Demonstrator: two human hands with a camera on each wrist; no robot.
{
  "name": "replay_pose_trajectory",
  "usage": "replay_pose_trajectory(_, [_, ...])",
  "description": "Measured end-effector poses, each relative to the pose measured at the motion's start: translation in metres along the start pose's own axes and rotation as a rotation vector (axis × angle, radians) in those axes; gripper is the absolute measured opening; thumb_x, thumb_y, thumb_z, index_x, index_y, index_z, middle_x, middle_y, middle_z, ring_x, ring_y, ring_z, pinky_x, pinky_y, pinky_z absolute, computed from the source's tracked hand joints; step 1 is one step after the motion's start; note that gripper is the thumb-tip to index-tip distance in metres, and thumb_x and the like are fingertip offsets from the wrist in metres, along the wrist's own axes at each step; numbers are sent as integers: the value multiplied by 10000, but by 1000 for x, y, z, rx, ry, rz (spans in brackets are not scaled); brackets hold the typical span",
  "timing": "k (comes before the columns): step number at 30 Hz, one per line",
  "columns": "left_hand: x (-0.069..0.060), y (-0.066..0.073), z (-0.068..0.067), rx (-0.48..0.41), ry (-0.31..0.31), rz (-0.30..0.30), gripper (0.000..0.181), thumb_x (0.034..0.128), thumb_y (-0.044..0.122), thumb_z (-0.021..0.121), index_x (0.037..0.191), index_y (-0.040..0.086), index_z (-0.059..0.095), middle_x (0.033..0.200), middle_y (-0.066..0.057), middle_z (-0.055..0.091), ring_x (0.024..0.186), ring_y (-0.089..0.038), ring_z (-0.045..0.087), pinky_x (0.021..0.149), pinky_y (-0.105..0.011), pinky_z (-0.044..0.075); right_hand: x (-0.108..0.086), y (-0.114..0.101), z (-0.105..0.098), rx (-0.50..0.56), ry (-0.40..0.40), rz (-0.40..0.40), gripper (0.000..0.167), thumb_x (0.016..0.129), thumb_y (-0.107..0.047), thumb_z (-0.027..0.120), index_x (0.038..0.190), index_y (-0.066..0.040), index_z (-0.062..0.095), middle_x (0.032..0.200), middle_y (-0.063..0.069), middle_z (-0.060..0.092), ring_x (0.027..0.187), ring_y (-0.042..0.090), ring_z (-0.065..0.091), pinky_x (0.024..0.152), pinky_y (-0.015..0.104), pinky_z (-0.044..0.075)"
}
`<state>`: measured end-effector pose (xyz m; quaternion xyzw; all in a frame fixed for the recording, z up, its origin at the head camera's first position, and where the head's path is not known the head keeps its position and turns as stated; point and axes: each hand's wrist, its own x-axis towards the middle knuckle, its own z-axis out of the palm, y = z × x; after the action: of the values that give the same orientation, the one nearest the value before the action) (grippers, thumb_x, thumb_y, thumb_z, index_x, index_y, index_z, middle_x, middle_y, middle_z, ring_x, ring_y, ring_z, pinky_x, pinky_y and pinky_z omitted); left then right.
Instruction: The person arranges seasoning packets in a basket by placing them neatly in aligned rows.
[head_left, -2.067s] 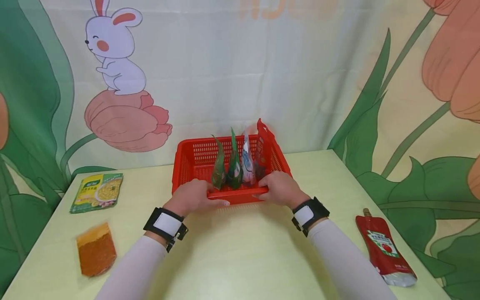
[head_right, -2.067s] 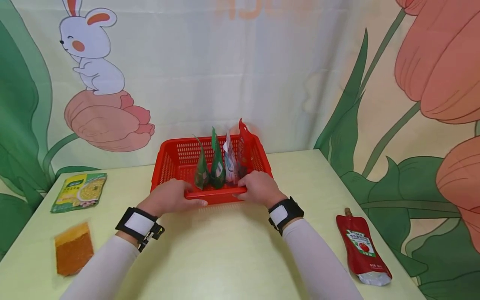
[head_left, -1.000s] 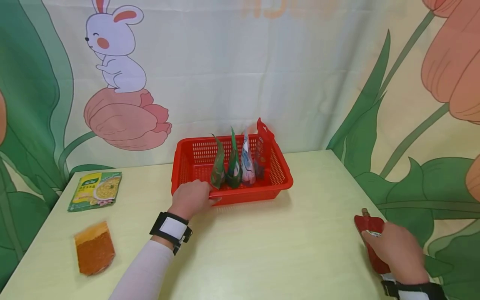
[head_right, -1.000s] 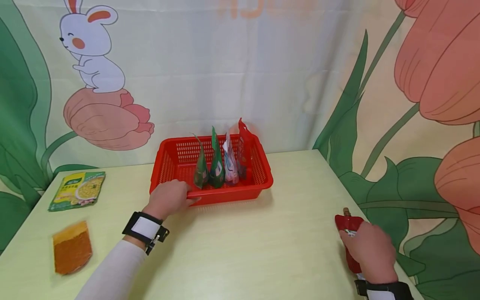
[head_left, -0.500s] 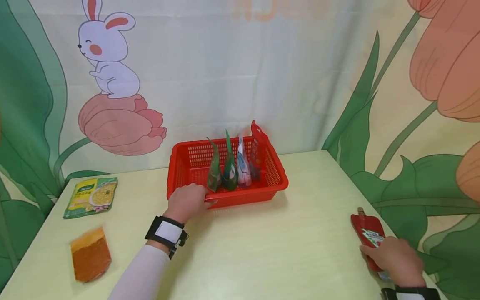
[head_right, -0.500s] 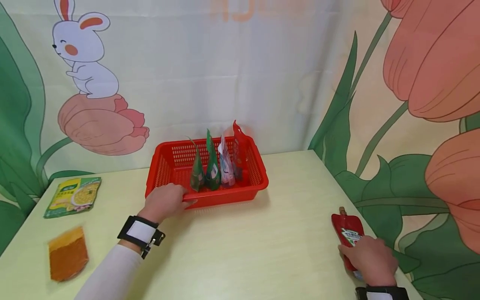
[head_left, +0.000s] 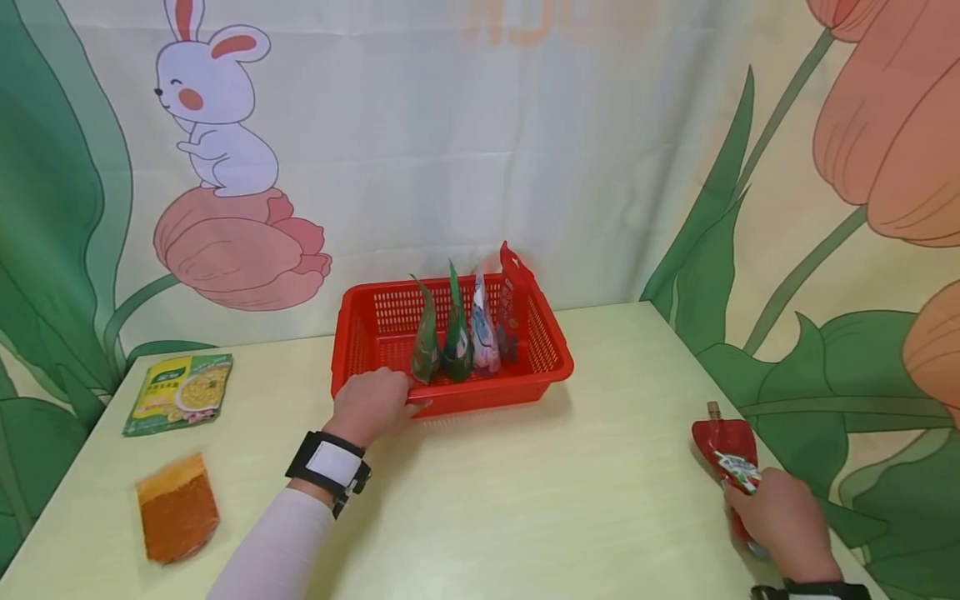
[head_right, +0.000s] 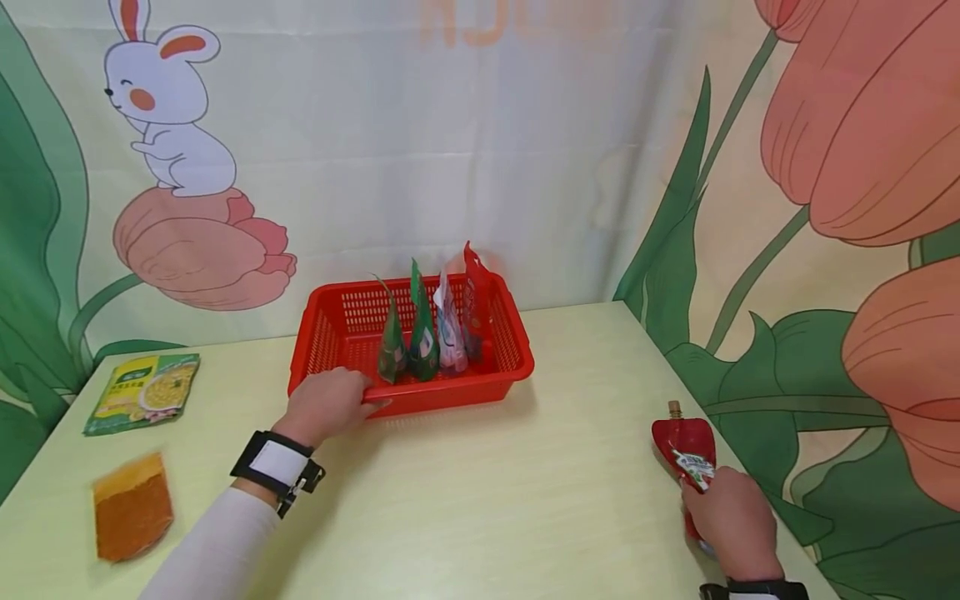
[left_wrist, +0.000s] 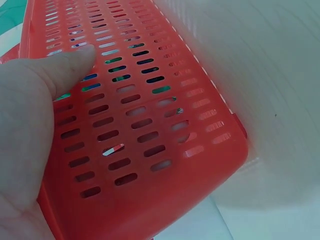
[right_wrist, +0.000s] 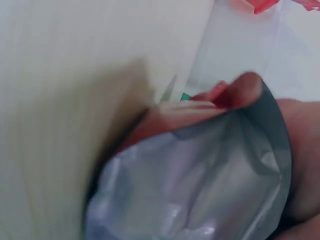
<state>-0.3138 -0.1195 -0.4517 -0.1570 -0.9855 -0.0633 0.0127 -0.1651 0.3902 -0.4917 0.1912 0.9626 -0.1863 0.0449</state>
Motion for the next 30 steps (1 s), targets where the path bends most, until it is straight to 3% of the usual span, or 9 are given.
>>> replay_pose_trajectory(3, [2,0,1,-27,-9,4,323,877,429,797,935,112,774,637,-2,633,589,-181,567,599,-304,515,-4,-4,1,50,89,-39,385,922,-297,656,907,79,576,748,161,626,636,242,585,517,329,433])
replay_pose_trajectory(10, [3,0,-4,-112,-61,9,303,837,398,841,960,141,735,671,19,634,649,-170,578,625,-293,514,-15,-31,5,134,261,-98,468,929,-285,707,1101,136,597,924,260,661,738,298,612,545,316,444])
replay_pose_trajectory(16, [1,9,-18,-174,-13,50,471,817,509,832,1047,130,672,725,4,640,668,-162,586,633,-283,516,-29,-66,1,229,378,-146,476,914,-320,754,1131,84,628,973,229,655,791,298,621,548,292,453])
replay_pose_trajectory(19, [-5,24,-31,-200,37,97,516,828,548,805,1094,128,668,849,-12,672,758,-165,599,692,-292,555,-37,-84,0,273,402,-157,494,903,-344,772,1161,54,632,1026,212,658,845,308,645,579,310,518])
replay_pose_trajectory(24, [-20,65,-55,-315,76,230,482,899,509,750,1201,139,694,1012,-11,700,889,-179,617,775,-296,566,-50,-113,1,342,415,-199,496,891,-348,795,1200,9,646,1074,171,668,920,312,665,678,407,615])
replay_pose_trajectory(27, [-30,92,-62,-425,69,325,429,945,469,709,1230,149,697,1024,18,710,900,-158,631,780,-281,562,-59,-130,4,377,405,-238,480,883,-337,809,1203,-14,658,1082,148,675,930,290,663,711,412,624])
replay_pose_trajectory(30, [-39,117,-66,-545,29,345,451,969,462,678,1288,144,679,1075,27,724,934,-129,652,809,-279,580,-68,-147,9,410,395,-283,461,871,-332,826,1195,-40,677,1075,115,682,927,258,661,729,391,625])
